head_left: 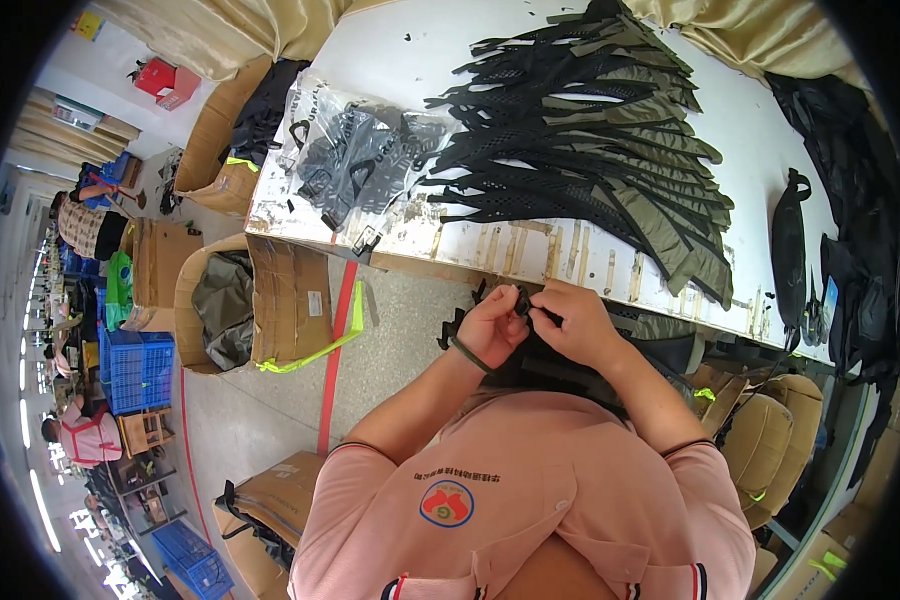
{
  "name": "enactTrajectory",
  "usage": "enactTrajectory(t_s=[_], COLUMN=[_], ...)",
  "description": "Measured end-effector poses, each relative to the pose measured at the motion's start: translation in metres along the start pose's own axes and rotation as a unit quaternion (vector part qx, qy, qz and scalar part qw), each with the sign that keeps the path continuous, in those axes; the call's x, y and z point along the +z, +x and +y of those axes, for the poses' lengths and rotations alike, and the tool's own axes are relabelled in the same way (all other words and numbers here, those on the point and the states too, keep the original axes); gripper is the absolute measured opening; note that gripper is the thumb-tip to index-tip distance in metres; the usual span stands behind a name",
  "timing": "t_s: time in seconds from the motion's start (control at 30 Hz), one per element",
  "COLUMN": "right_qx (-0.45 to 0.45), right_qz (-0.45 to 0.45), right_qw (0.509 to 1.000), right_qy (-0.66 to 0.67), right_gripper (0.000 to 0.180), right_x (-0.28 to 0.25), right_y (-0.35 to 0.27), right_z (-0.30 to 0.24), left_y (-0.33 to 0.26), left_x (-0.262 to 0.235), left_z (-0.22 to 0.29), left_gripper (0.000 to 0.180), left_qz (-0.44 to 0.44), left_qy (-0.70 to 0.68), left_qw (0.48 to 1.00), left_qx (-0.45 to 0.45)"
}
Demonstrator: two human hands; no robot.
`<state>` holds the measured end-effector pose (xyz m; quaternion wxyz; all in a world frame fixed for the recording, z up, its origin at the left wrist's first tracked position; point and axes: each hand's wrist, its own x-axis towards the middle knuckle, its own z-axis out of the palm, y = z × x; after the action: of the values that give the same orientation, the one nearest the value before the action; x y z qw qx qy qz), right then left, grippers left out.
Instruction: Assembling plastic buckles and clips onto mesh fabric strips for tactical gear in a factory environment.
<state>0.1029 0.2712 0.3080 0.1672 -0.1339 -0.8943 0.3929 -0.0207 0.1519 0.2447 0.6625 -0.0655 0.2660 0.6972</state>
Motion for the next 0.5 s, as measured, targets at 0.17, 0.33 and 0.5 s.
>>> enactTrajectory(t_s=[0.17, 0.33, 0.5], right_qx=[0.178, 0.016, 0.0], right_qz=[-0.032, 0.007, -0.006], right_qw=[0.959, 0.997, 0.997], right_qy=[0.216, 0.075, 0.072], right_gripper=[0.01, 0.008, 0.008], right_x=[0.002, 0.006, 0.001], right_y=[0.002, 0.004, -0.001], right_z=[0.001, -0.004, 0.002], left_y=[0.003, -0.001, 0.003], left_x=[-0.001, -0.003, -0.004], left_z=[0.002, 0.001, -0.004], left_gripper=[0.012, 0.013, 0.014], left_qz=[-0.036, -0.015, -0.046], left_qy=[0.032, -0.004, -0.005], left_qw=[0.999, 1.0, 0.998], left_qx=[0.008, 0.008, -0.035])
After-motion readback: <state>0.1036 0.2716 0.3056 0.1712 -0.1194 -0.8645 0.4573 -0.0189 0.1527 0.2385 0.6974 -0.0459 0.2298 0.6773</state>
